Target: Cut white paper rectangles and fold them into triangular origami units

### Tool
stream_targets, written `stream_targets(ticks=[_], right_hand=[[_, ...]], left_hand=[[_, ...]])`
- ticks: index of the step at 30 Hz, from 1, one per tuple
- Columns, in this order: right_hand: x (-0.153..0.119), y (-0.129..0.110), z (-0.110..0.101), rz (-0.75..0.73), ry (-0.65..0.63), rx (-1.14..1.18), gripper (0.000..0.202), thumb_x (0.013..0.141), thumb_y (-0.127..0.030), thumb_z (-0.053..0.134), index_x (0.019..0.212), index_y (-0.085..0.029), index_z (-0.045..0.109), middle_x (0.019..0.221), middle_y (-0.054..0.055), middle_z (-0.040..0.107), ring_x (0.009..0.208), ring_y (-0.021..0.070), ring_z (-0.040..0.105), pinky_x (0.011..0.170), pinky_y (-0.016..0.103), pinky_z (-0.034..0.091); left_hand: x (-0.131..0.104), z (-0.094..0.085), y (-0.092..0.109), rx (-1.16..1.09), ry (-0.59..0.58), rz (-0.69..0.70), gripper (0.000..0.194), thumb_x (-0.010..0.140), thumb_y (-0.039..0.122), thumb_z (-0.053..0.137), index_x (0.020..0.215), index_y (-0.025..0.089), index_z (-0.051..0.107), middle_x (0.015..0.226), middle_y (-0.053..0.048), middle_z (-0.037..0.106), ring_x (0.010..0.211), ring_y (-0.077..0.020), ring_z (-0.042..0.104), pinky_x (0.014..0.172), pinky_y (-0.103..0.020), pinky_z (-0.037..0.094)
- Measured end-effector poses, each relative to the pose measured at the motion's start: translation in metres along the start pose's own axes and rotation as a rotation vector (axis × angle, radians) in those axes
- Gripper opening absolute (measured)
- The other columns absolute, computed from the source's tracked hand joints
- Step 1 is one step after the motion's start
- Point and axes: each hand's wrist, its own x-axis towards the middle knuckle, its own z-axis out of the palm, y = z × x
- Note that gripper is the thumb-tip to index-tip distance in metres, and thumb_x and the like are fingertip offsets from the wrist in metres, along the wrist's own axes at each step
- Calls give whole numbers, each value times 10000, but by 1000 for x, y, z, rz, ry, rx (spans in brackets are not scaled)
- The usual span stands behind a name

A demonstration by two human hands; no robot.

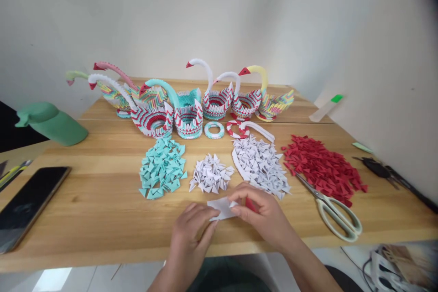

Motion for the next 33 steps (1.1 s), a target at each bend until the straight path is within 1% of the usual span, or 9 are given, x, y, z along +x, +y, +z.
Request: stream_targets(ticks=[2,6,13,16,21,24,28,30,33], right_hand=[[-3,-4,5,51,-6,170,173,831,-375,690,854,-204,674,770,9,628,739,158,590,690,276,477],[-11,-1,18,131,28,435,247,781,-421,735,818,-203,624,767,10,610,711,145,557,641,255,470],[-22,7,27,180,145,525,315,726,-428,782,786,-212,561,732,-16,542,655,127,489,591,234,432],[-25,6,27,181,154,561,324,723,-422,784,847,-216,567,731,-26,521,651,124,485,584,230,422],[-31,3,24,148,144,496,237,784,-412,739,823,-209,624,690,-31,475,636,119,435,567,224,387],[-35,4,21,121,146,456,239,795,-425,726,809,-203,638,725,-13,530,669,131,486,606,241,419],[-40,4,16,114,148,352,182,828,-374,698,825,-200,645,762,6,606,717,150,569,661,260,465],[-41,2,12,69,153,239,115,846,-314,682,834,-205,648,785,13,634,749,161,599,702,276,484],[-41,-3,6,-89,154,38,14,861,-208,657,867,-221,661,838,22,666,803,172,626,756,292,500]], left_hand=[[5,1,6,-38,26,-33,122,875,131,614,965,193,667,859,-60,720,774,-203,652,688,-302,520],[13,6,18,-65,70,-2,155,875,166,635,1021,206,668,907,-67,733,814,-208,672,718,-305,534],[12,8,25,-69,94,60,168,853,97,628,977,197,684,858,-69,721,778,-198,663,695,-293,535],[11,9,27,-73,87,61,203,826,78,649,989,192,687,880,-65,715,797,-193,659,714,-282,532],[11,10,30,-135,78,19,148,829,80,644,913,191,693,841,-47,692,782,-177,657,702,-257,528],[12,8,30,-158,59,7,123,846,85,627,871,186,693,816,-47,684,762,-175,654,681,-254,523],[13,6,30,-108,42,75,136,861,73,600,856,177,688,799,-55,680,741,-180,636,663,-271,504],[13,5,29,-62,39,115,139,861,61,597,867,174,678,796,-53,681,734,-180,625,664,-280,490],[14,2,29,30,26,182,142,865,49,592,889,171,661,794,-50,684,735,-186,610,676,-301,463]])
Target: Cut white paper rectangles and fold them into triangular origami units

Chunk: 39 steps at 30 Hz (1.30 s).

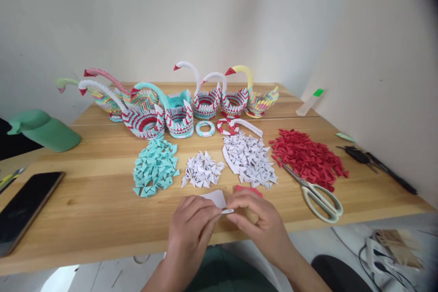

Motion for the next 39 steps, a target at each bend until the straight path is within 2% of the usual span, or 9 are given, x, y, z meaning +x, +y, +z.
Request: stream_targets(ticks=[3,5,10,14,21,28,33,39], right_hand=[[2,-4,-5,-180,-15,-135,108,875,-143,626,913,-233,672,883,29,671,849,176,634,790,304,505],[2,-6,-7,-234,-18,-181,138,883,-119,605,923,-233,672,885,30,668,849,172,635,791,304,506],[3,-6,-6,-236,41,-187,127,876,-116,609,884,-222,679,830,24,678,784,162,644,735,283,515],[3,-3,-3,-219,39,-160,110,878,-136,617,880,-215,694,818,31,681,762,163,652,680,268,528],[5,2,0,-323,105,-264,125,903,-169,603,987,-207,687,864,54,702,805,180,664,744,307,551],[10,2,-3,-446,39,-431,129,907,-106,573,924,-181,678,826,53,690,783,181,629,804,372,525],[12,1,-2,-512,56,-486,156,892,-55,548,911,-162,660,885,78,690,839,194,618,822,388,518],[14,6,5,-512,73,-475,171,875,-14,525,859,-157,618,885,75,677,856,192,600,838,387,492]], left_hand=[[0,-4,1,59,-26,57,159,876,37,569,915,169,648,810,-55,689,745,-193,602,691,-316,446],[0,-5,2,57,-35,61,164,887,38,551,921,171,642,816,-56,687,741,-190,600,690,-314,444],[2,-2,5,-37,-31,-21,91,880,117,610,930,184,646,805,-47,685,745,-187,616,677,-296,465],[4,-1,5,-64,-35,-49,82,880,113,616,881,183,659,768,-32,681,721,-175,619,666,-286,467],[5,0,2,58,13,43,137,861,45,596,870,169,655,744,-37,688,697,-180,597,669,-313,451],[6,2,0,144,46,155,166,858,15,575,874,163,649,753,-48,702,697,-187,598,678,-327,458],[5,4,-7,131,31,119,139,864,44,598,906,163,659,804,-51,711,733,-194,592,703,-329,461],[6,7,-6,137,-12,84,173,868,16,549,809,153,637,755,-54,682,710,-186,573,699,-322,421]])
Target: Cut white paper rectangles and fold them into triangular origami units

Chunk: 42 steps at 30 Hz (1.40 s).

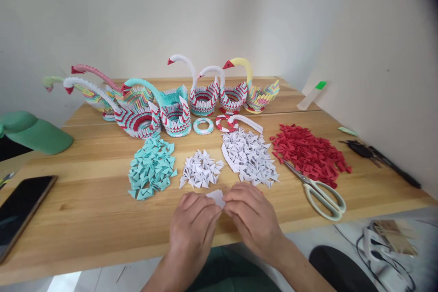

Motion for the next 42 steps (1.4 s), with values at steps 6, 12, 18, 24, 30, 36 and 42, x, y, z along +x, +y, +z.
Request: stream_targets(ticks=[6,12,18,24,30,36,42], right_hand=[[-6,8,-2,234,-88,211,145,935,-149,535,1026,-219,624,1071,55,660,1018,195,589,911,364,453],[-7,2,3,500,-136,403,114,915,-266,599,1018,-248,641,907,9,681,865,169,629,767,273,483],[-6,-5,7,472,-39,390,152,921,-216,578,770,-219,599,706,-21,651,706,143,587,716,268,443],[-6,-6,3,357,-32,324,133,932,-184,559,813,-220,605,727,-11,651,707,149,585,731,285,444],[-6,-10,2,323,-63,300,201,958,-165,498,784,-216,585,712,-13,633,709,149,574,686,280,430],[-7,-13,4,386,-33,277,223,952,-191,468,738,-215,530,656,-12,584,670,162,553,680,304,417],[-9,-13,7,449,-78,348,237,962,-206,463,735,-213,531,684,-13,609,691,151,567,709,291,431]], left_hand=[[-5,2,-3,-400,28,-481,120,865,159,621,758,174,672,726,-24,647,707,-166,565,670,-267,407],[-7,13,-2,-1154,103,-1045,363,770,437,728,605,147,585,579,17,497,604,-116,442,631,-223,386],[-9,19,7,-958,42,-977,326,798,419,697,634,158,591,599,11,544,618,-129,487,628,-221,399],[-9,15,9,-652,33,-759,209,858,307,584,696,175,605,643,-3,600,635,-154,557,620,-234,429],[-11,17,10,-666,-2,-715,246,908,323,516,708,186,560,626,3,587,614,-152,555,616,-239,438],[-12,20,12,-861,-27,-820,286,879,440,580,756,186,534,619,14,567,587,-140,531,588,-236,442],[-11,16,11,-861,-75,-785,322,882,434,583,695,179,520,616,6,556,589,-135,514,594,-231,426]])
